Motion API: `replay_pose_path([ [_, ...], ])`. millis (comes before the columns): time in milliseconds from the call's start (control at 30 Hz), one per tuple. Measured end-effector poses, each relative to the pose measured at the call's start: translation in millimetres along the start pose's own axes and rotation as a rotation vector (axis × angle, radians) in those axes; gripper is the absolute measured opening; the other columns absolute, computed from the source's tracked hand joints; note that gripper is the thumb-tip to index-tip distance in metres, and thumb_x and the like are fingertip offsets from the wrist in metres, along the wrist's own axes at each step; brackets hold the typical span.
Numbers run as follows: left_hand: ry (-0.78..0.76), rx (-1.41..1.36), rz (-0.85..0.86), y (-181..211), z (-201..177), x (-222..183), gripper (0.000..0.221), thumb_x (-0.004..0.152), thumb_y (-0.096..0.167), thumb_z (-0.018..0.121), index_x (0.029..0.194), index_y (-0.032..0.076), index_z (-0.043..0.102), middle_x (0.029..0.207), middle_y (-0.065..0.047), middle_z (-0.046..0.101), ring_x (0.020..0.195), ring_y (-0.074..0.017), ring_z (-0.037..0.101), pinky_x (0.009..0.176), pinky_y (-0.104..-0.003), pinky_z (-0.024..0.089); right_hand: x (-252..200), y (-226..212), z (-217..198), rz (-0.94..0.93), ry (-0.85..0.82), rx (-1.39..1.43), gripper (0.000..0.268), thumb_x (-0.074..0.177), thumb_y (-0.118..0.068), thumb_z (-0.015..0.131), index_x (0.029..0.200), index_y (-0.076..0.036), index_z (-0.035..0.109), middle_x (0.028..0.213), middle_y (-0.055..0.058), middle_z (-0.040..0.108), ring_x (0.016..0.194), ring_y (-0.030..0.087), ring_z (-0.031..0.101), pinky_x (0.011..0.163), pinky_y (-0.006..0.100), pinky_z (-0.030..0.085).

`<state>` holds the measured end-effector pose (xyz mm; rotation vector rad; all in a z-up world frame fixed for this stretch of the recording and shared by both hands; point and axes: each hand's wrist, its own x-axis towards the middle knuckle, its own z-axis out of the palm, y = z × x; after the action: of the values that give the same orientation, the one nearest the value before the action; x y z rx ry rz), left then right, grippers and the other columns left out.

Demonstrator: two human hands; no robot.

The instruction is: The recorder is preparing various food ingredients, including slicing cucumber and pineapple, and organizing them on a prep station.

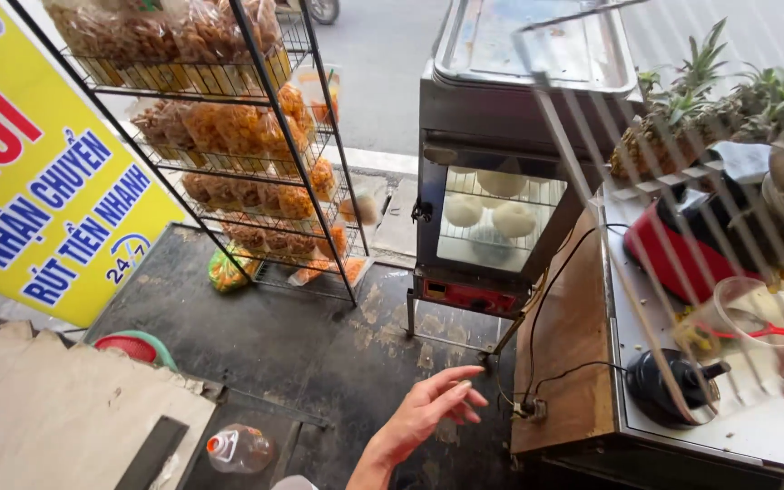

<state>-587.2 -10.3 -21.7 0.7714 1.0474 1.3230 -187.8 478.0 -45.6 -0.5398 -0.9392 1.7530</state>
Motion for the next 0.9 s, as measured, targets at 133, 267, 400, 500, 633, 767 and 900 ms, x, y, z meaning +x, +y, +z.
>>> replay_pose_path([
  [133,0.123,0.019,-0.068,5,-63,-38,0.051,0.105,0.029,0.052,0.153,0.011,0.049,0.114,-0.006,0.073,0.094,-0.0132,0.069,0.084,-0.030,0.055,-51,6,337,0.020,-0.279,0.295,0.032,0.115,-0.008,0.048,0.137,0.014,0.057,0.128,0.026,0.066,0.115,0.032,0.065,0.106,0.039,0.056],
  [267,0.162,-0.028,-0.142,-43,-124,-56,0.054,0.103,0.030,0.051,0.155,0.015,0.045,0.116,-0.005,0.073,0.095,-0.0141,0.069,0.085,-0.032,0.055,13,27,434,0.011,-0.184,0.107,0.035,0.107,-0.012,0.050,0.132,0.011,0.062,0.114,0.024,0.075,0.104,0.028,0.073,0.093,0.036,0.063],
  [400,0.242,-0.093,-0.216,-87,-161,-62,0.055,0.101,0.027,0.051,0.155,0.016,0.042,0.114,-0.007,0.074,0.095,-0.0179,0.073,0.082,-0.035,0.057,60,54,458,-0.006,-0.076,0.033,0.022,0.103,-0.009,0.057,0.118,0.005,0.065,0.103,0.018,0.077,0.096,0.026,0.079,0.089,0.037,0.066],
  [500,0.267,-0.143,-0.236,-118,-172,-53,0.055,0.101,0.023,0.053,0.155,0.014,0.042,0.109,-0.011,0.074,0.091,-0.0206,0.074,0.077,-0.035,0.058,94,73,449,0.010,-0.075,0.032,0.020,0.103,-0.011,0.058,0.114,0.004,0.065,0.103,0.017,0.077,0.095,0.026,0.079,0.088,0.037,0.066],
  [633,0.266,-0.235,-0.230,-131,-172,-47,0.057,0.100,0.019,0.056,0.154,0.010,0.042,0.104,-0.016,0.074,0.085,-0.0226,0.075,0.072,-0.035,0.060,99,80,442,0.143,-0.034,-0.089,0.033,0.107,-0.027,0.049,0.111,0.001,0.064,0.101,0.016,0.077,0.088,0.024,0.078,0.083,0.039,0.066],
  [767,0.215,-0.232,-0.225,-122,-172,-37,0.057,0.098,0.018,0.057,0.153,0.009,0.042,0.104,-0.017,0.074,0.084,-0.0232,0.076,0.072,-0.035,0.061,120,92,427,0.157,0.030,-0.279,0.048,0.109,-0.039,0.039,0.108,0.001,0.065,0.092,0.013,0.075,0.076,0.022,0.076,0.074,0.039,0.066],
  [900,0.191,-0.095,-0.271,-104,-159,-27,0.056,0.099,0.018,0.057,0.153,0.010,0.045,0.103,-0.016,0.075,0.082,-0.0220,0.076,0.068,-0.032,0.058,149,115,427,0.152,0.025,-0.467,0.047,0.109,-0.042,0.043,0.100,-0.003,0.067,0.075,0.006,0.069,0.055,0.015,0.062,0.056,0.034,0.060],
])
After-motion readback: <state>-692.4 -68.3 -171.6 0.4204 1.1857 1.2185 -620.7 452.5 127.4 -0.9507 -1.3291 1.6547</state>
